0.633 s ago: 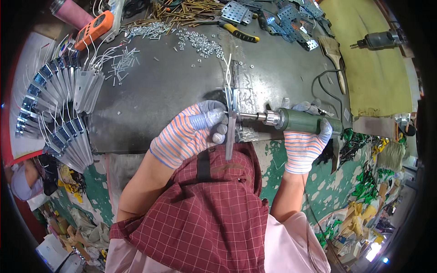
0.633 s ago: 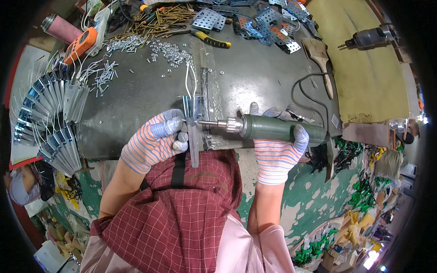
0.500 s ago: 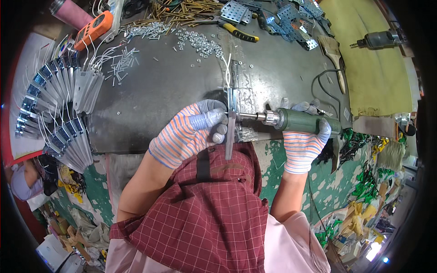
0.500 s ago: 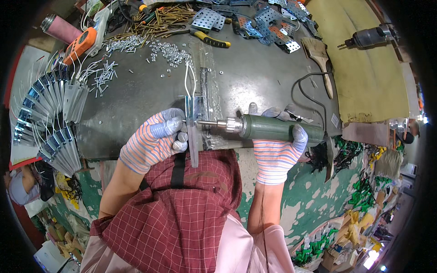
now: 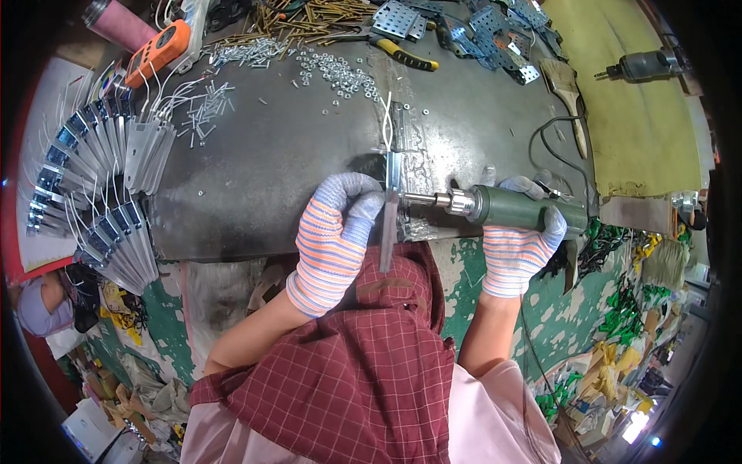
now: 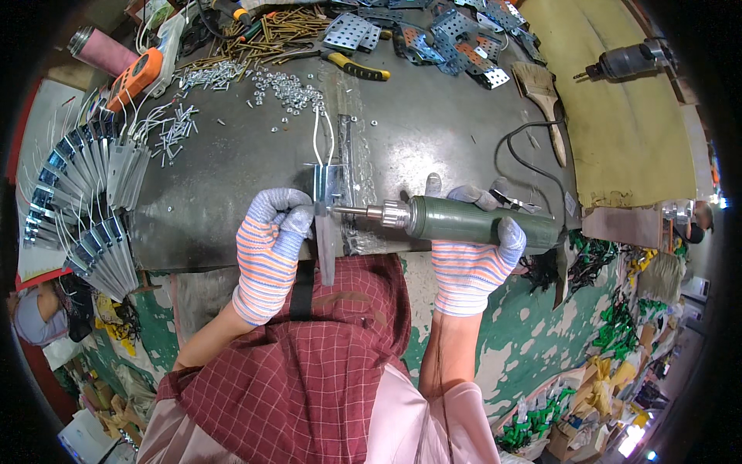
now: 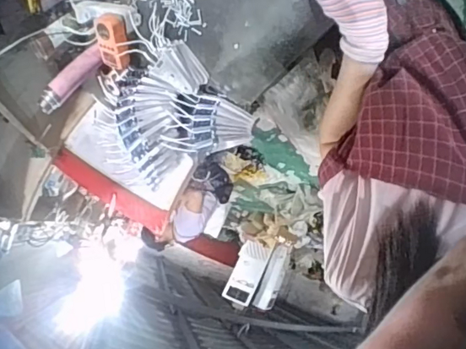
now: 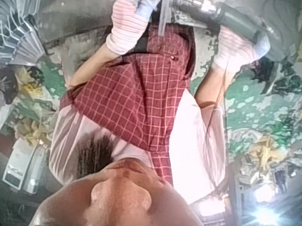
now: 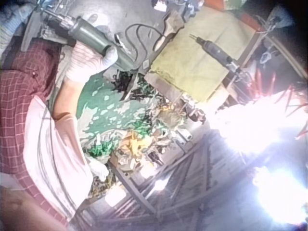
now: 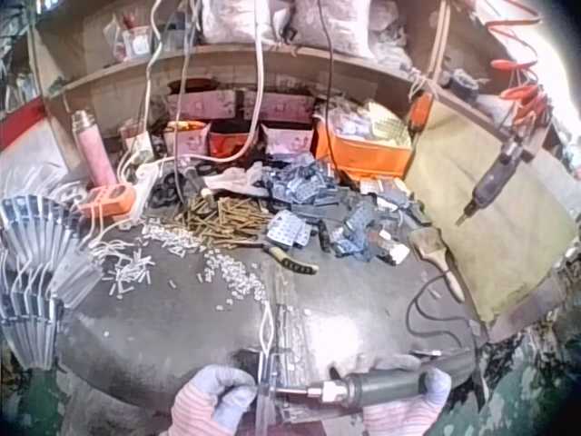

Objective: Assembling and securing metal brackets with wires and screws using an electric screwdriver.

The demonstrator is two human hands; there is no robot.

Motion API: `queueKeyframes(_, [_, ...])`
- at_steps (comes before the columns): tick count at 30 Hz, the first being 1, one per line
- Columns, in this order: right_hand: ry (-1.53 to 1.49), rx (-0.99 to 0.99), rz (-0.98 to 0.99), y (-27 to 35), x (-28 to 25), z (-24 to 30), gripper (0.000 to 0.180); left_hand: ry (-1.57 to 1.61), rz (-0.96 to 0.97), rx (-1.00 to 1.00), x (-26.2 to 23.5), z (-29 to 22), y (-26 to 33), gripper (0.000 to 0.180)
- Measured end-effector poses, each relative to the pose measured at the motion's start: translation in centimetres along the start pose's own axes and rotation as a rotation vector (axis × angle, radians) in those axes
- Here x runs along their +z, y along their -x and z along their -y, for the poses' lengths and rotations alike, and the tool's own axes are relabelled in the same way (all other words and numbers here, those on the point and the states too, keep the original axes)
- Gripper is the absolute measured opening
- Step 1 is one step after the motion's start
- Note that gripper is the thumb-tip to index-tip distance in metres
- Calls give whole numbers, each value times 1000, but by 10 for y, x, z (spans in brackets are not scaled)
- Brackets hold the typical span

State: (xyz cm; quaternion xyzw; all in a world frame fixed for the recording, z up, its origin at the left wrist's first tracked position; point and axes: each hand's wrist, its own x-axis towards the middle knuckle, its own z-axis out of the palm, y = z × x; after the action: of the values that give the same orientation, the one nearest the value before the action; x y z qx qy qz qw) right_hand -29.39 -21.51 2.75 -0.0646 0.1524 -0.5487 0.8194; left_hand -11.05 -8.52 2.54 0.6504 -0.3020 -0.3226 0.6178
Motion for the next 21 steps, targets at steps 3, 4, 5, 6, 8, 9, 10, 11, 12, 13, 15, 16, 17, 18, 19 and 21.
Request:
queueKeyframes(3, [-69,12,14,2,2,1,54,-115,-24,62,1,2,0,12])
queueKeyframes(4, [-70,11,15,2,3,1,54,-172,-29,104,1,2,0,11])
queueKeyframes(5, [-62,11,23,3,4,1,42,-172,-29,105,0,4,0,11])
queueKeyframes(6, [-54,11,31,3,6,1,31,-201,-18,155,-2,6,0,16])
queueKeyframes(8, [-26,-2,8,4,8,2,30,-228,-5,204,-4,7,0,22])
queueKeyframes(9, [3,-14,-14,4,9,2,30,-145,32,145,-4,5,2,30])
queueKeyframes(10, [3,-14,-14,3,7,3,30,-61,69,85,-4,2,3,37])
queueKeyframes(11, [9,-16,-27,2,3,5,29,-61,69,85,-8,-1,4,37])
queueKeyframes(12, [16,-17,-39,1,-1,6,27,-76,134,-22,-14,-4,5,43])
queueKeyframes(13, [15,-18,-38,0,-4,6,27,-91,200,-128,-20,-5,5,49])
queueKeyframes(15, [58,-19,-94,-2,-10,5,25,-20,216,-187,-23,1,4,48])
queueKeyframes(16, [57,-23,-134,-2,-11,3,23,4,200,-169,-25,6,5,48])
queueKeyframes(17, [56,-21,-133,-2,-10,1,23,28,184,-150,-26,8,6,49])
queueKeyframes(18, [67,-15,-110,-3,-10,0,24,0,195,-159,-29,8,6,49])
queueKeyframes(19, [81,-12,-88,-4,-9,-1,24,0,196,-159,-30,8,5,49])
queueKeyframes(21, [88,-12,-91,-6,-7,-3,24,-39,227,-170,-30,8,4,49])
